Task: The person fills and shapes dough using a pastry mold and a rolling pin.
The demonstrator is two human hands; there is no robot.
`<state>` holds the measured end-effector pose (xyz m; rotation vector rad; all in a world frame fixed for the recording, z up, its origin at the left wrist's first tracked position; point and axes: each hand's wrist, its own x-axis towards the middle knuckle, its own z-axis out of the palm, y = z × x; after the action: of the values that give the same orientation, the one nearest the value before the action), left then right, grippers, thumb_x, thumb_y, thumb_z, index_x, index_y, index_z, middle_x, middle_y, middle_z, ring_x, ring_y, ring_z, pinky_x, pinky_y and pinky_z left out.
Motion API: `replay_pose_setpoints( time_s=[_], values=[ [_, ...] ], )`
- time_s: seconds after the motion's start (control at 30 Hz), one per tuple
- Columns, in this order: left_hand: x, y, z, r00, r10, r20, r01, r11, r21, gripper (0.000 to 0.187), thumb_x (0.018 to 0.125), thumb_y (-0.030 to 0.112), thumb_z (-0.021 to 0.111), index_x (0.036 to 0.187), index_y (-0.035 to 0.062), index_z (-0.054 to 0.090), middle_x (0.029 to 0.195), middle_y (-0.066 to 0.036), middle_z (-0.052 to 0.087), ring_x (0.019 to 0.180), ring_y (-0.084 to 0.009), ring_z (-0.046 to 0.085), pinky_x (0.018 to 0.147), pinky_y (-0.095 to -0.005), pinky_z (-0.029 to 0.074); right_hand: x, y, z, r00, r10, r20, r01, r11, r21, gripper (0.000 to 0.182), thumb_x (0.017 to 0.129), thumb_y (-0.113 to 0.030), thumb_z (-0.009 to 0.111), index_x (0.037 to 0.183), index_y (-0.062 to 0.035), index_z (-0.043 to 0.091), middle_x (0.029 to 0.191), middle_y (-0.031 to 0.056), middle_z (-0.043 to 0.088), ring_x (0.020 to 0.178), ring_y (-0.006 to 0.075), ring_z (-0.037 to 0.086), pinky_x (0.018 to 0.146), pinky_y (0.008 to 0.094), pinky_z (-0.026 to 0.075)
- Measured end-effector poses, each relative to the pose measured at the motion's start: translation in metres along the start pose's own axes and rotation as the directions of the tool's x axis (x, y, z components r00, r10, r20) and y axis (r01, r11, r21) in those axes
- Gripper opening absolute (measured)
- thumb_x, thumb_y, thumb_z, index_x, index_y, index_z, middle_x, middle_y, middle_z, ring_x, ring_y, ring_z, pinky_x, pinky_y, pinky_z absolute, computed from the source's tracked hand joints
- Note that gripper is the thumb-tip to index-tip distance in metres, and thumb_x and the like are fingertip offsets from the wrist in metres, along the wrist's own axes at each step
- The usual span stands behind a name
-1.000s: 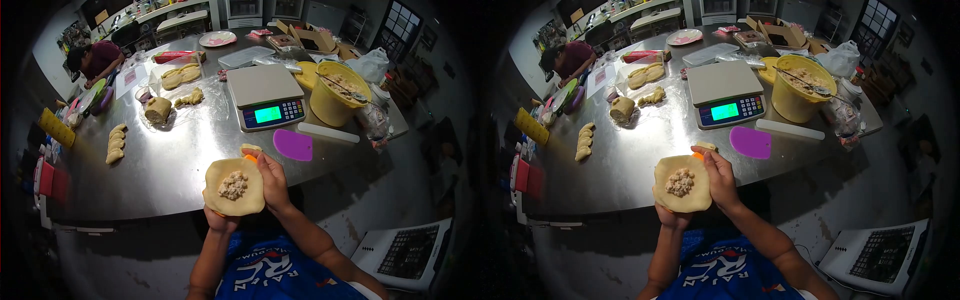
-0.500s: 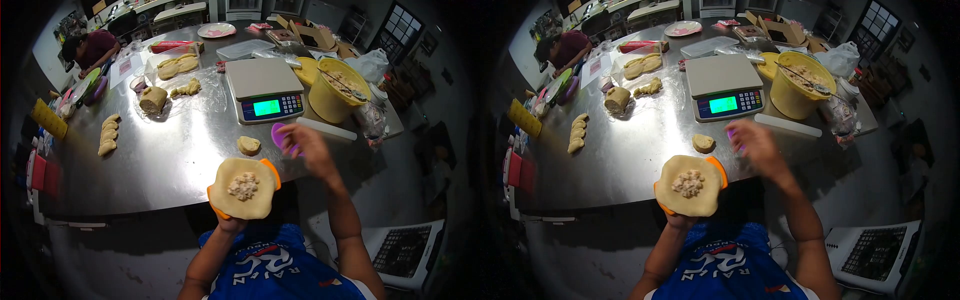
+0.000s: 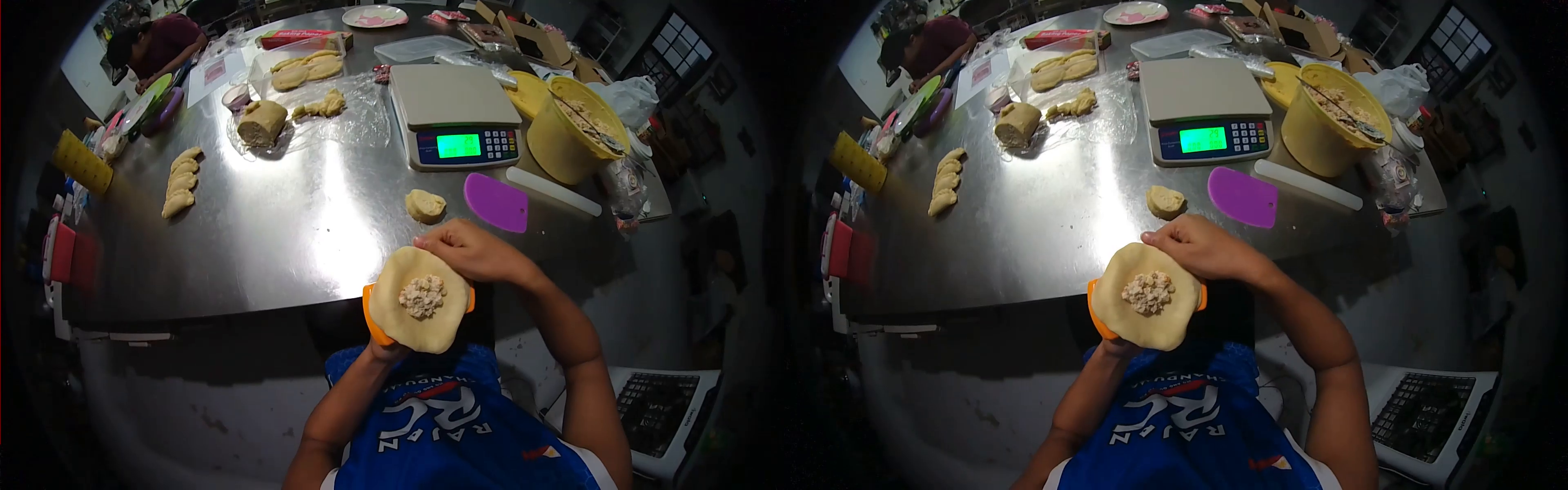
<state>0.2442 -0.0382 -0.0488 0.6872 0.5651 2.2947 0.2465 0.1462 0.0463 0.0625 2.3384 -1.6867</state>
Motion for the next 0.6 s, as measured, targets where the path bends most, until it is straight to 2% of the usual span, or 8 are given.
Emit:
replay_pose_setpoints(
  time_s=[0.1,0.37,0.43,0.47,0.5,0.53,0.57,0.6],
  values=[
    [0.001,0.003,0.002,1.0,-0.024,-0.018,0.024,0.999,0.039,0.086,0.082,0.042,0.074,0.145,0.0051,0.028,0.139,-0.013,0.044,0.126,-0.0241,0.05,0.104,-0.0405,0.045,0.005,-0.001,-0.011,0.986,0.167,0.022,-0.168,0.985,0.046,0.06,0.102,-0.048,0.039,0.072,-0.0004,0.061,0.061,-0.0011,0.055,0.057,0.0062,0.05,0.055,0.0274,0.043],
    [-0.002,0.002,-0.007,0.991,-0.127,0.033,0.125,0.99,0.066,0.087,0.084,0.05,0.069,0.146,0.0075,0.026,0.142,-0.012,0.042,0.128,-0.025,0.048,0.106,-0.0417,0.044,0.008,0.001,-0.004,0.987,0.115,0.114,-0.107,0.992,-0.069,0.059,0.101,-0.049,0.04,0.076,-0.0016,0.064,0.059,0.0008,0.058,0.056,0.0109,0.055,0.056,0.0284,0.046],
    [-0.004,-0.003,-0.003,0.996,-0.085,-0.027,0.08,0.985,-0.156,0.083,0.086,0.052,0.066,0.146,0.0087,0.028,0.141,-0.012,0.043,0.128,-0.0257,0.048,0.106,-0.042,0.044,0.006,0.001,-0.005,0.974,-0.14,-0.178,0.087,0.956,-0.28,0.051,0.1,-0.045,0.044,0.085,-0.003,0.068,0.072,0.0075,0.066,0.07,0.0219,0.064,0.068,0.0337,0.049],
    [-0.001,0.0,0.0,0.996,-0.078,-0.033,0.072,0.985,-0.155,0.083,0.086,0.052,0.066,0.146,0.0087,0.028,0.141,-0.012,0.043,0.128,-0.0257,0.048,0.106,-0.042,0.044,0.001,-0.007,-0.002,0.975,-0.141,-0.169,0.089,0.955,-0.282,0.051,0.1,-0.045,0.044,0.085,-0.003,0.068,0.072,0.0075,0.066,0.07,0.0219,0.064,0.068,0.0337,0.049],
    [0.004,0.007,0.006,0.993,-0.068,-0.098,0.059,0.994,-0.092,0.093,0.079,0.057,0.069,0.147,0.0103,0.026,0.144,-0.012,0.04,0.13,-0.0272,0.046,0.107,-0.0434,0.042,-0.009,-0.02,0.004,0.839,-0.428,-0.337,0.241,0.846,-0.476,0.05,0.099,-0.048,0.043,0.096,-0.0062,0.069,0.089,0.0117,0.066,0.088,0.0287,0.062,0.08,0.0409,0.046],
    [0.01,0.011,0.008,0.985,-0.047,-0.164,0.043,0.999,-0.026,0.102,0.073,0.062,0.072,0.148,0.0119,0.025,0.146,-0.012,0.038,0.132,-0.0288,0.043,0.109,-0.0447,0.041,-0.018,-0.028,0.011,0.597,-0.69,-0.409,0.317,0.672,-0.67,0.052,0.098,-0.052,0.042,0.107,-0.0093,0.069,0.106,0.0159,0.066,0.105,0.0354,0.061,0.093,0.0482,0.043],
    [0.013,0.011,0.005,0.992,0.034,-0.118,-0.04,0.998,-0.048,0.094,0.08,0.063,0.065,0.148,0.0131,0.025,0.147,-0.012,0.037,0.134,-0.0296,0.041,0.11,-0.0455,0.039,-0.028,-0.03,0.021,0.597,-0.697,-0.397,0.332,0.666,-0.668,0.052,0.098,-0.052,0.042,0.107,-0.0093,0.069,0.106,0.0159,0.066,0.105,0.0354,0.061,0.093,0.0482,0.043],
    [0.014,0.013,0.006,0.991,0.041,-0.127,-0.046,0.998,-0.039,0.094,0.08,0.063,0.065,0.148,0.0131,0.025,0.147,-0.012,0.037,0.134,-0.0296,0.041,0.11,-0.0455,0.039,-0.041,-0.029,0.034,0.643,-0.719,-0.263,0.308,0.558,-0.77,0.06,0.094,-0.061,0.037,0.116,-0.0139,0.067,0.124,0.0186,0.055,0.12,0.0424,0.046,0.101,0.057,0.03]
  ],
)
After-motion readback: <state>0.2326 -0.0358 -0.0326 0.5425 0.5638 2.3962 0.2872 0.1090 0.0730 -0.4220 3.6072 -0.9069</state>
